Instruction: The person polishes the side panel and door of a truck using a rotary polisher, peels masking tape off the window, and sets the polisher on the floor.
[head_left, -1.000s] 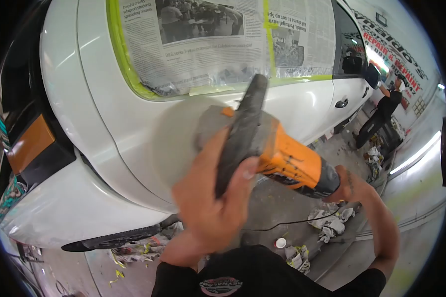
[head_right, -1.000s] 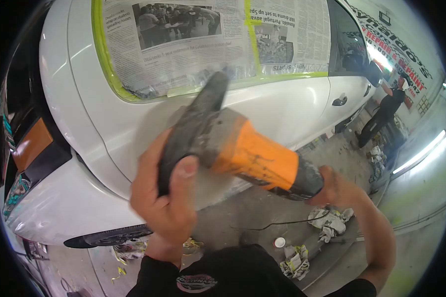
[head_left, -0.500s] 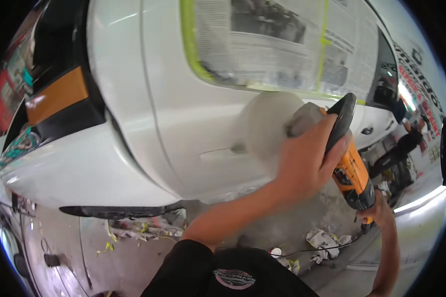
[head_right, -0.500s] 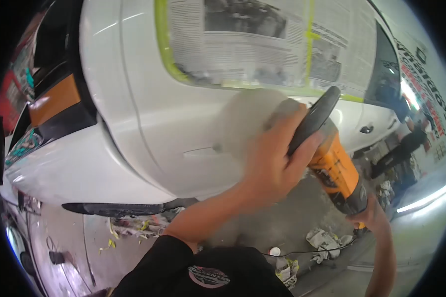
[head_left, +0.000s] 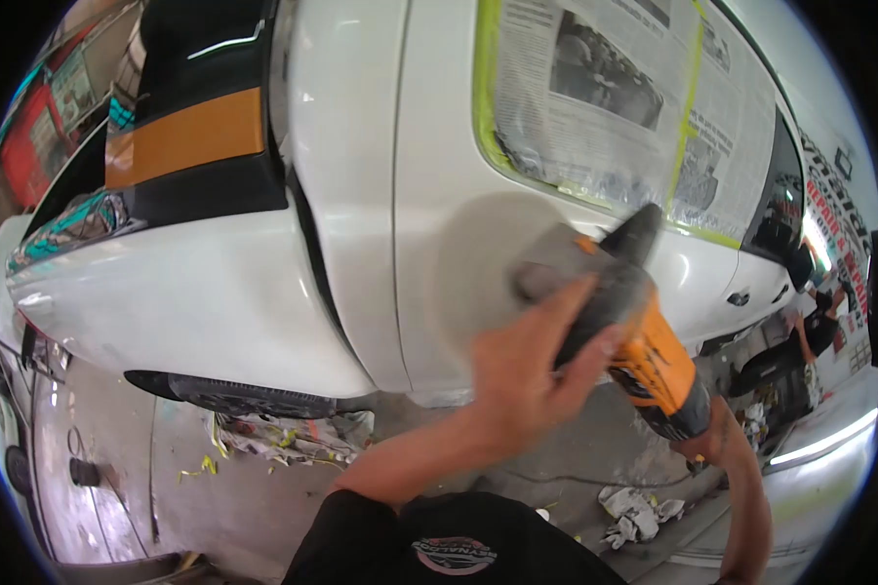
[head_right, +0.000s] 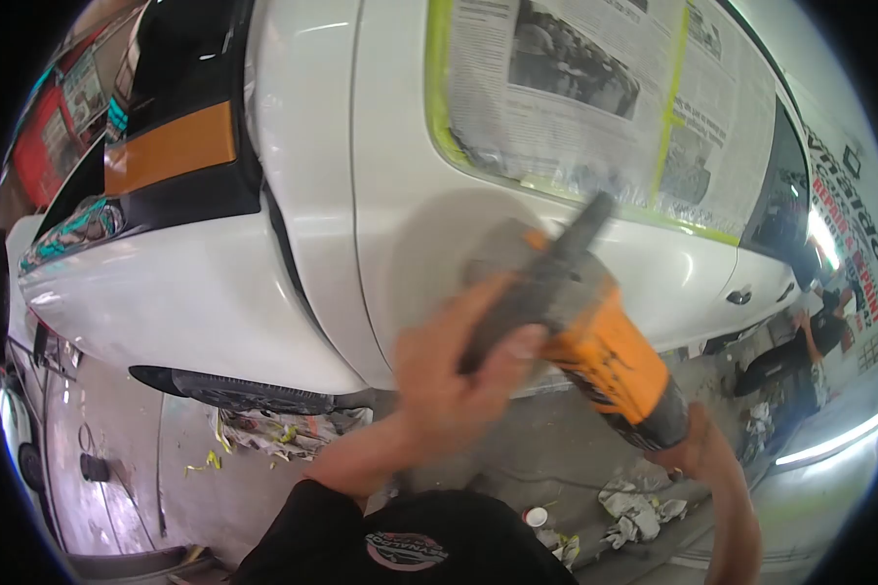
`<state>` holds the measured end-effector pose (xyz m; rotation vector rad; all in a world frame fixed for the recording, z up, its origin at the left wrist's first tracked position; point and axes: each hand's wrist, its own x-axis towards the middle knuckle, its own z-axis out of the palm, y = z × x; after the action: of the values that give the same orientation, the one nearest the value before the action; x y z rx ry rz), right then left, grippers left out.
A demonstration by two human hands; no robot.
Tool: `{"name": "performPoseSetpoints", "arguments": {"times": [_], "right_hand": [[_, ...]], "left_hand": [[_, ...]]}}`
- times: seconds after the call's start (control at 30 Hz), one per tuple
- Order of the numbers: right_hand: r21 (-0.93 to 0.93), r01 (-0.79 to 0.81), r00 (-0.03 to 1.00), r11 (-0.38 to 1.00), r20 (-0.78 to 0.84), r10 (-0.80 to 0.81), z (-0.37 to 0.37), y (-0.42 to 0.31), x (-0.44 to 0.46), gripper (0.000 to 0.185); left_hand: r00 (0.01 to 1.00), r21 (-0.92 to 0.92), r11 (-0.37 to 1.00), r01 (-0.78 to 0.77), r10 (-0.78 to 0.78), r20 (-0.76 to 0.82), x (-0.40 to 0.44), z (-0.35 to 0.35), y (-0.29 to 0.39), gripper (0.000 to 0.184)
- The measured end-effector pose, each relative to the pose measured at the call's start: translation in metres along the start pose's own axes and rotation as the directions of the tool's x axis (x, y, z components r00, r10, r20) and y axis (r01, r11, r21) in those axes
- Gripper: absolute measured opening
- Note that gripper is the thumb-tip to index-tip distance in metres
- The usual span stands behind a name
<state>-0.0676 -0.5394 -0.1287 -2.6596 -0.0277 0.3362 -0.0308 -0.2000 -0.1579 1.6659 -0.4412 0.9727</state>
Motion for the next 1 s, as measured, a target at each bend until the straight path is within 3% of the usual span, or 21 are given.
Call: {"name": "performPoseSetpoints", "arguments": {"times": [0.03, 0.07, 0.1, 0.13, 0.23, 0.27, 0.33, 0.37, 0.43, 0.47, 0.53, 0.6, 0.63, 0.77, 0.83, 0.87, 0.9, 0.97, 1.0], "right_hand": [[-0.005, -0.012, 0.999, 1.000, -0.032, 0.012, -0.004, 0.007, -0.006, 0.043], [-0.016, -0.003, 0.999, 1.000, -0.035, 0.002, -0.002, 0.024, -0.010, 0.043], [0.075, -0.005, 0.995, 0.997, -0.099, 0.013, 0.003, 0.045, -0.012, 0.048], [0.169, -0.003, 0.986, 0.986, -0.162, 0.031, 0.006, 0.056, -0.012, 0.054], [0.038, -0.116, 0.992, 0.993, -0.053, 0.118, 0.012, -0.014, 0.004, 0.046], [0.048, -0.123, 0.990, 0.991, -0.059, 0.126, 0.016, -0.032, 0.011, 0.046], [0.206, 0.112, 0.994, 0.972, -0.015, -0.111, 0.023, -0.051, 0.026, 0.042], [0.208, 0.112, 0.994, 0.972, -0.017, -0.111, 0.025, -0.048, 0.030, 0.042], [0.165, 0.323, 0.946, 0.932, -0.074, -0.315, 0.031, -0.046, 0.038, 0.047], [0.161, 0.320, 0.947, 0.933, -0.061, -0.315, 0.028, -0.044, 0.036, 0.047], [0.160, -0.074, 0.995, 0.984, 0.084, 0.061, 0.016, -0.032, 0.029, 0.046], [0.104, 0.036, 0.998, 0.994, 0.045, -0.041, 0.018, 0.013, 0.028, 0.048], [0.065, 0.135, 0.991, 0.989, 0.009, -0.136, 0.022, 0.028, 0.031, 0.049], [0.072, 0.006, 1.000, 0.997, 0.005, -0.006, 0.034, 0.025, 0.044, 0.051], [0.516, 0.214, 0.966, 0.829, 0.014, -0.259, 0.045, -0.012, 0.049, 0.026], [0.365, 0.082, 0.983, 0.927, 0.122, -0.135, 0.037, -0.038, 0.048, 0.028], [0.370, 0.078, 0.983, 0.926, 0.128, -0.134, 0.035, -0.041, 0.040, 0.028], [0.220, 0.134, 0.991, 0.966, -0.044, -0.127, 0.034, -0.045, 0.032, 0.036], [0.212, 0.143, 0.990, 0.967, -0.042, -0.137, 0.030, -0.039, 0.033, 0.036]], "left_hand": [[1.000, 0.002, 1.000, -0.001, 0.001, -0.019, -0.003, 0.013, -0.004, 0.043], [1.000, -0.111, 0.994, 0.024, -0.025, -0.006, -0.005, 0.026, -0.007, 0.040], [0.999, -0.224, 0.973, 0.048, -0.045, 0.018, -0.005, 0.031, -0.008, 0.037], [0.999, -0.226, 0.973, 0.039, -0.036, 0.015, -0.004, 0.026, -0.007, 0.037], [1.000, -0.076, 0.997, 0.007, -0.006, 0.009, -0.001, -0.004, -0.005, 0.035], [0.997, -0.010, 0.999, -0.047, 0.046, -0.065, 0.007, -0.018, -0.002, 0.035], [0.986, 0.053, 0.994, -0.097, 0.103, -0.133, 0.015, -0.039, 0.006, 0.035], [0.978, 0.086, 0.989, -0.116, 0.129, -0.163, 0.017, -0.049, 0.009, 0.035], [0.969, 0.127, 0.984, -0.122, 0.146, -0.199, 0.016, -0.053, 0.008, 0.035], [0.962, 0.154, 0.974, -0.168, 0.196, -0.190, 0.017, -0.048, 0.004, 0.036], [0.950, 0.180, 0.961, -0.212, 0.245, -0.193, 0.012, -0.032, 0.001, 0.037], [0.998, 0.021, 0.999, -0.032, 0.033, -0.052, 0.005, -0.011, 0.003, 0.035], [0.997, 0.023, 0.999, -0.034, 0.036, -0.061, 0.008, -0.009, 0.004, 0.035], [0.996, 0.084, 0.993, -0.087, 0.088, -0.013, 0.029, -0.017, 0.015, 0.034], [0.991, 0.144, 0.981, -0.131, 0.134, -0.010, 0.039, -0.032, 0.023, 0.033], [0.993, 0.129, 0.986, -0.106, 0.111, -0.032, 0.041, -0.038, 0.025, 0.034], [0.995, 0.110, 0.991, -0.078, 0.084, -0.053, 0.040, -0.040, 0.026, 0.034], [0.990, 0.126, 0.984, -0.128, 0.135, -0.051, 0.032, -0.036, 0.018, 0.036], [0.991, 0.113, 0.987, -0.118, 0.125, -0.053, 0.023, -0.028, 0.012, 0.037]]}}
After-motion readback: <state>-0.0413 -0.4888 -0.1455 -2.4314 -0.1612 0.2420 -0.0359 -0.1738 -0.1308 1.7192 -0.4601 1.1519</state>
